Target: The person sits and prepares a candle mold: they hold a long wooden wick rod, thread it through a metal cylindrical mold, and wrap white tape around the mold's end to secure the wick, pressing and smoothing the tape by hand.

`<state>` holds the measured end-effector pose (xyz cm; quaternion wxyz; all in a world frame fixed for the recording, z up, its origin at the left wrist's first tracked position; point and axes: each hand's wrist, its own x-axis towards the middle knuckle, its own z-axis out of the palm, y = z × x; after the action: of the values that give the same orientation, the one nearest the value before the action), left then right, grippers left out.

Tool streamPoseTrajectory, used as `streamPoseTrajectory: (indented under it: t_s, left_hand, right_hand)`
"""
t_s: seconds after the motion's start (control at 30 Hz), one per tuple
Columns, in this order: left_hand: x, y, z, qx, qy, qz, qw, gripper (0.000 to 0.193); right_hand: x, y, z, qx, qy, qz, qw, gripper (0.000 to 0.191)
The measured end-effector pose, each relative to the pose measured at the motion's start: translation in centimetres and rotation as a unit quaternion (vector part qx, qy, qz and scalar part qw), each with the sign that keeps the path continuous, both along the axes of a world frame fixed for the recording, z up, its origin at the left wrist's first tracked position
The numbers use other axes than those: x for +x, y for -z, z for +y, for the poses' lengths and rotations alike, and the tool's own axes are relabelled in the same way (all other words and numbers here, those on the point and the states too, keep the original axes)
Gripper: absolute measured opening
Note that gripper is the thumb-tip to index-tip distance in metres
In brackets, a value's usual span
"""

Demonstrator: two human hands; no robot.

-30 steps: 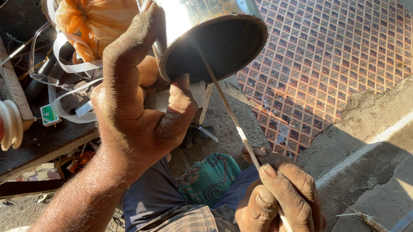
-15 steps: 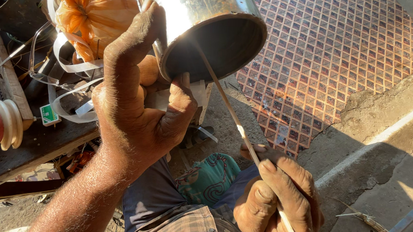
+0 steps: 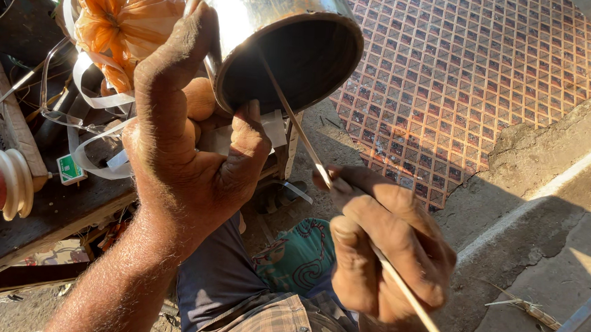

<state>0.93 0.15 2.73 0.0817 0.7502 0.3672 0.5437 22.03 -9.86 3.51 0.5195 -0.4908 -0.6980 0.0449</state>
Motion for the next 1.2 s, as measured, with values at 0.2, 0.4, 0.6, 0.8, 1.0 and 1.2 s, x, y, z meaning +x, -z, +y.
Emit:
streamPoseTrajectory:
  t_s: [0.2, 0.4, 0.6, 0.8, 1.0, 1.2]
  left_hand:
    - [0.0, -0.1, 0.2, 0.013, 0.010, 0.004, 1.000, 0.053]
    - [-0.2, 0.2, 0.1, 0.001, 0.000, 0.009, 1.000, 0.054]
    - [-0.1, 0.2, 0.1, -0.014, 0.004, -0.006, 1.000, 0.054]
    - [0.1, 0.2, 0.1, -0.006, -0.001, -0.012, 1.000, 0.054]
    - [1.0, 0.3, 0.5, -0.033, 0.038, -0.034, 0.998, 0.057]
    - [2.5, 0.8, 1.1, -0.031, 0.056, -0.047, 0.997, 0.059]
  right_hand:
    - [2.1, 0.4, -1.2, -0.018, -0.103, 0.105, 0.989, 0.029]
    - [2.0, -0.8, -0.9, -0.107, -0.104, 0.070, 0.986, 0.028]
    - [-0.2, 2.8, -0.8, 0.018, 0.037, 0.071, 0.997, 0.026]
    - [0.0, 3.7, -2.0, 0.008, 0.025, 0.016, 1.000, 0.024]
    - [-1.2, 2.7, -0.5, 0.044, 0.032, 0.028, 0.998, 0.024]
    - [0.1, 2.4, -0.6, 0.004, 0.095, 0.030, 0.995, 0.024]
